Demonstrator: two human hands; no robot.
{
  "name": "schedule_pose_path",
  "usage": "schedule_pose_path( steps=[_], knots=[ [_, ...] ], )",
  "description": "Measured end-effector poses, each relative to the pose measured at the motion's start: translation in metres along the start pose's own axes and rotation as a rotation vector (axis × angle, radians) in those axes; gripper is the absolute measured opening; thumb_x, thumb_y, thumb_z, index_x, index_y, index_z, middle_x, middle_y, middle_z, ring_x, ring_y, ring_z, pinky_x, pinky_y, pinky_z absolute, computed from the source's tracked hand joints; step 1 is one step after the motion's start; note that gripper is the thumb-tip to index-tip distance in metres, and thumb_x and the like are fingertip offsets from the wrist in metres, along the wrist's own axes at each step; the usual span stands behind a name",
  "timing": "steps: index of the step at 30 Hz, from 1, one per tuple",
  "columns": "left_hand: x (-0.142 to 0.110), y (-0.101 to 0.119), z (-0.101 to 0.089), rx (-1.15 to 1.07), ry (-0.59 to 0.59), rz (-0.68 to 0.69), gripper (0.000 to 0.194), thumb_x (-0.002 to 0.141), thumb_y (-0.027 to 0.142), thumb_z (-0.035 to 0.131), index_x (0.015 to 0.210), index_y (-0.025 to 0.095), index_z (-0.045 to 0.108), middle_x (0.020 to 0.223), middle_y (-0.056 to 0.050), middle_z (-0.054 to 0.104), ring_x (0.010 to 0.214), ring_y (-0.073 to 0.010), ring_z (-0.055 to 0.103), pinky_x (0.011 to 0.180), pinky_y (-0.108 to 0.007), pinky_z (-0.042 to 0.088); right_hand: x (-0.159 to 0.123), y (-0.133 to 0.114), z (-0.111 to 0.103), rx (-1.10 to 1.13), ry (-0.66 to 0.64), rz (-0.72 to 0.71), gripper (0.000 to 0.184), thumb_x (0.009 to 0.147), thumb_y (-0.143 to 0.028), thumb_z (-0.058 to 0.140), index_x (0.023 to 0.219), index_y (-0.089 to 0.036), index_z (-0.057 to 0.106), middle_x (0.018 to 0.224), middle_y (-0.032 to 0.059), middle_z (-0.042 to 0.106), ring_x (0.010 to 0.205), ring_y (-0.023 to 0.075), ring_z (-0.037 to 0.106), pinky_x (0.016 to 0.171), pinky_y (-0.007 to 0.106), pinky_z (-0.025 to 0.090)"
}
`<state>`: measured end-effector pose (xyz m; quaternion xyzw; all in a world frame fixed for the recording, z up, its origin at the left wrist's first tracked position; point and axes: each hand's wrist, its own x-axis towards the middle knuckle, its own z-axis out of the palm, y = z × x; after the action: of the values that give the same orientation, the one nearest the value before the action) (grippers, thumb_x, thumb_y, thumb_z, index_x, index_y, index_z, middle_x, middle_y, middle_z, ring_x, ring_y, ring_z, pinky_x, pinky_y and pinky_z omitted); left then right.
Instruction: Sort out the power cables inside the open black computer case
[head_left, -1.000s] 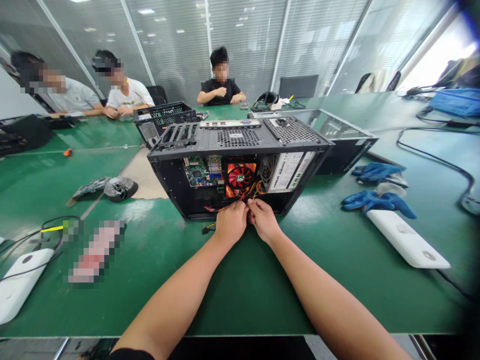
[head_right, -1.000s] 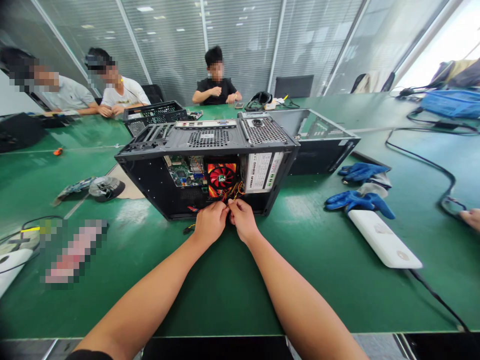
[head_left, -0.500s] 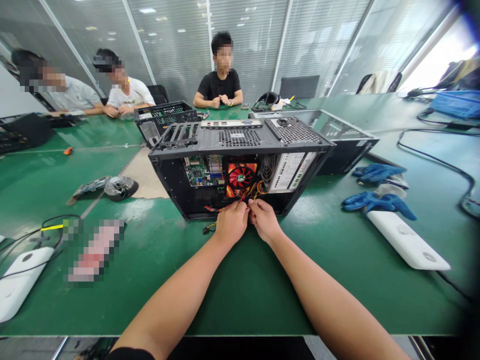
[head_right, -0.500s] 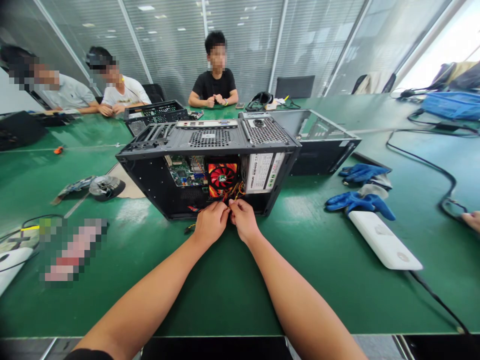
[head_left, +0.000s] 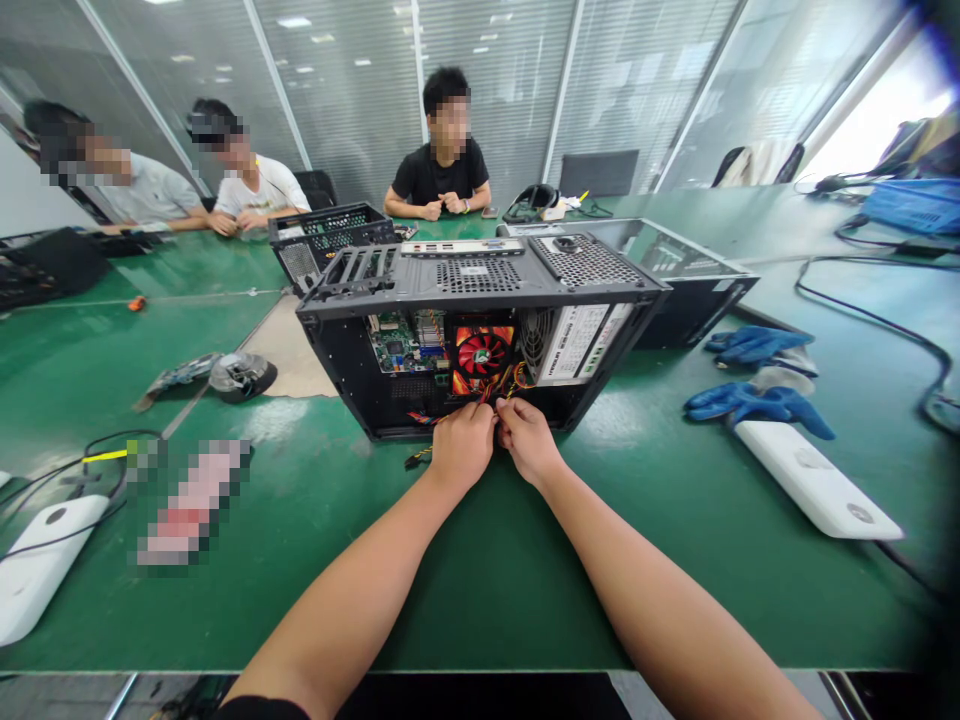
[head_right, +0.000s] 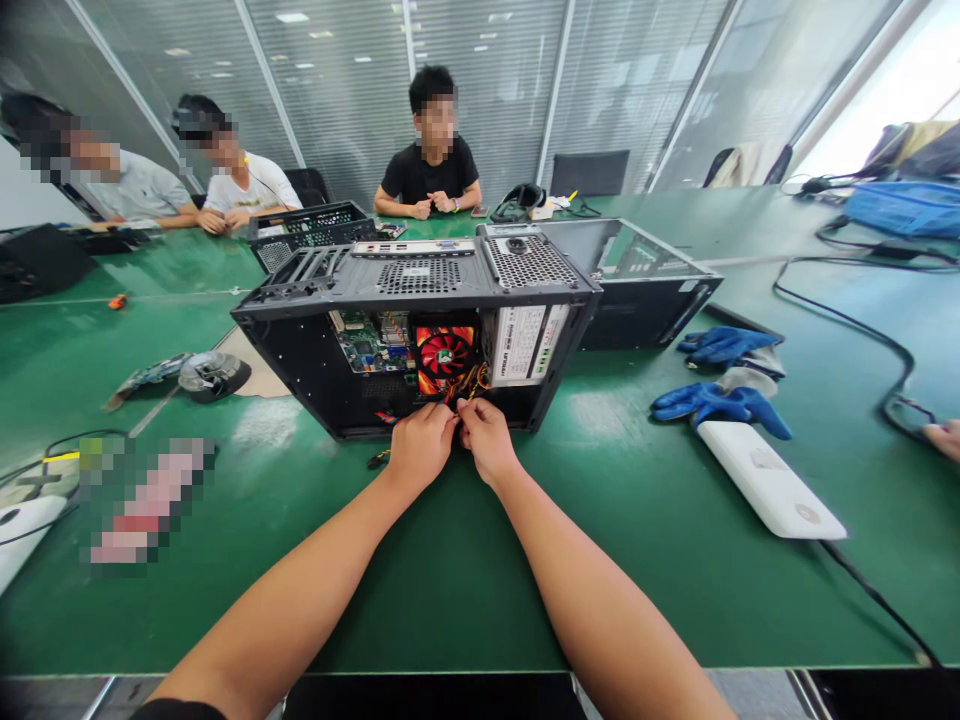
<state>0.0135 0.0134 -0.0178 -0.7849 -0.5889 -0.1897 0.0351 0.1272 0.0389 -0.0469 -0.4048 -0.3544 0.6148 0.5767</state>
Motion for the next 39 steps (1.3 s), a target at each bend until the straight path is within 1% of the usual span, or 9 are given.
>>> schedule_pose_path(
  steps=[4,10,14,21,26,31,39],
  knots=[
    [0.0009,0.0,-0.0002,-0.017,-0.018,-0.012,0.022,0.097,0.029,0.041,0.091,0.02,0.06,0.089,-0.004,0.066,0.08,-0.0174,0.063,0.067,-0.027,0.045,-0.0008,-0.0014,0.0004,0.004,-0.002,0.007,0.045,0.066,-0.049,0.077,0.059,-0.02,0.044,0.046,-0.0086,0.038,0.036,0.0039,0.032,0.035,0.019,0.022],
    [0.0014,-0.0019,0.0,-0.032,-0.004,-0.002,0.02,0.097,0.028,0.042,0.09,0.02,0.059,0.088,-0.003,0.066,0.08,-0.0175,0.063,0.066,-0.027,0.045,-0.0017,-0.0031,0.001,-0.014,-0.012,0.013,0.042,0.066,-0.048,0.077,0.06,-0.02,0.047,0.047,-0.0086,0.038,0.036,0.0041,0.032,0.035,0.02,0.023],
    [0.0003,-0.0026,0.0006,-0.039,0.002,0.015,0.02,0.096,0.028,0.043,0.089,0.02,0.059,0.088,-0.004,0.066,0.08,-0.0175,0.062,0.068,-0.027,0.046,-0.0014,-0.0024,0.0008,-0.019,-0.005,0.008,0.043,0.068,-0.046,0.076,0.059,-0.02,0.044,0.045,-0.009,0.037,0.036,0.0038,0.031,0.035,0.02,0.021],
    [-0.0012,-0.0039,0.0043,-0.044,0.048,0.031,0.015,0.095,0.027,0.046,0.094,0.02,0.059,0.089,-0.004,0.064,0.081,-0.0168,0.061,0.071,-0.026,0.046,-0.0003,-0.0014,0.0002,-0.024,0.007,0.006,0.043,0.067,-0.046,0.076,0.06,-0.02,0.044,0.045,-0.0094,0.036,0.036,0.0032,0.029,0.035,0.019,0.02],
    [-0.0013,-0.0032,0.0027,-0.012,0.044,0.039,0.021,0.097,0.028,0.042,0.091,0.02,0.06,0.087,-0.004,0.063,0.08,-0.0169,0.06,0.07,-0.027,0.046,-0.0005,-0.0013,-0.0001,-0.033,0.002,0.0,0.042,0.069,-0.046,0.075,0.06,-0.02,0.042,0.045,-0.0093,0.035,0.036,0.0041,0.029,0.035,0.019,0.021],
    [-0.0002,-0.002,0.0008,-0.011,0.031,0.024,0.024,0.098,0.029,0.04,0.089,0.02,0.06,0.085,-0.004,0.064,0.077,-0.017,0.061,0.066,-0.027,0.045,-0.0011,-0.002,0.0,-0.036,-0.012,-0.003,0.042,0.07,-0.046,0.074,0.06,-0.02,0.043,0.046,-0.0087,0.037,0.037,0.0044,0.031,0.035,0.02,0.022],
    [0.0021,-0.0031,0.0028,-0.073,0.032,-0.015,0.021,0.097,0.028,0.041,0.09,0.02,0.059,0.087,-0.003,0.066,0.077,-0.0171,0.063,0.065,-0.027,0.045,-0.0022,-0.0033,0.0007,-0.007,-0.012,0.004,0.039,0.07,-0.047,0.074,0.064,-0.02,0.047,0.05,-0.0087,0.038,0.039,0.0045,0.033,0.036,0.019,0.022]
  ],
)
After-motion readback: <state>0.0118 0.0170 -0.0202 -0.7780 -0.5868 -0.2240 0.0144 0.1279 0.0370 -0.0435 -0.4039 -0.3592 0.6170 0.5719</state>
